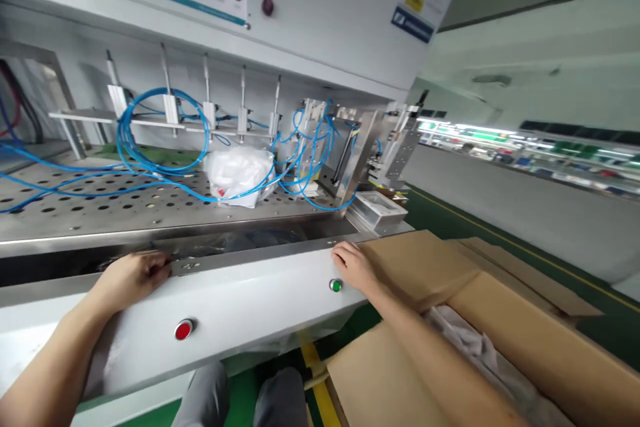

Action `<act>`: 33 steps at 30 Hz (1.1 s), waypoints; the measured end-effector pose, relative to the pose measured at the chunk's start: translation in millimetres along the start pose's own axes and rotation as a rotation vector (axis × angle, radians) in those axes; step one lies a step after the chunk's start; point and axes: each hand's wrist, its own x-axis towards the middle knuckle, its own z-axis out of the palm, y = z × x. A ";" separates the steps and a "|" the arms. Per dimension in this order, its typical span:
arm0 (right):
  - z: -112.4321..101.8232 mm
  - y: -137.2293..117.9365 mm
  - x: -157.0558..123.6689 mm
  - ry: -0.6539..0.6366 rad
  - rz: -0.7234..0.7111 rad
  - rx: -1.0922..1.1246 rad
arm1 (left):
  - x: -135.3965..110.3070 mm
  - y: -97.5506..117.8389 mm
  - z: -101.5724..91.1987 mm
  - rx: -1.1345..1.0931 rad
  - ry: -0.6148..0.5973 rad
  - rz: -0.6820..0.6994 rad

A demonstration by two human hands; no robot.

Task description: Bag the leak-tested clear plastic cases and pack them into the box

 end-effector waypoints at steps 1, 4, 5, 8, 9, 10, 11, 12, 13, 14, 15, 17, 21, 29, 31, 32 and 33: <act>0.2 -0.5 0.2 -0.003 0.000 -0.006 | -0.7 0.7 -1.0 -0.004 -0.011 0.001; 0.9 -0.5 0.5 -0.006 0.005 -0.023 | -2.1 -0.2 -1.2 -0.013 -0.014 0.021; 0.7 0.0 1.4 -0.010 0.005 -0.032 | -2.2 -0.9 -0.7 -0.015 -0.011 0.026; -1.9 -0.8 11.6 -0.070 -0.029 -0.052 | -1.7 -2.7 1.4 -0.007 -0.003 0.024; -2.9 -2.7 18.7 -0.104 -0.048 -0.056 | -1.4 -3.2 2.0 -0.003 0.000 0.024; -3.5 -5.9 28.2 -0.136 -0.067 -0.060 | -1.3 -3.7 2.7 0.000 0.001 0.027; -3.1 -10.5 39.9 -0.159 -0.086 -0.063 | -1.3 -4.1 3.2 0.003 0.002 0.032; -1.3 -16.6 53.6 -0.169 -0.104 -0.065 | -1.3 -4.6 3.6 0.005 0.003 0.040; 2.4 -23.8 68.9 -0.165 -0.120 -0.066 | -1.5 -5.1 4.0 0.007 0.003 0.046; 8.1 -32.1 85.4 -0.149 -0.139 -0.061 | -1.7 -5.5 4.3 0.010 0.003 0.049; 15.9 -41.0 102.4 -0.131 -0.165 -0.050 | -2.0 -5.9 4.5 0.012 0.003 0.052; 36.8 -59.6 136.3 -0.100 -0.218 -0.022 | -2.3 -6.5 4.7 0.014 0.006 0.058; 86.8 -91.8 196.6 -0.041 -0.275 0.016 | -1.6 -6.6 4.6 0.009 0.013 0.075; 148.5 -115.1 291.0 -0.076 -0.033 -0.085 | -2.5 -5.7 4.7 -0.046 0.037 0.056; 156.1 -116.8 307.4 -0.143 0.030 -0.104 | -2.7 -6.1 5.4 -0.055 0.041 0.054; 159.2 -117.3 313.4 -0.166 0.052 -0.107 | -2.6 -6.4 5.8 -0.059 0.043 0.054; 161.8 -117.5 317.6 -0.178 0.064 -0.104 | -2.4 -6.6 6.2 -0.062 0.045 0.056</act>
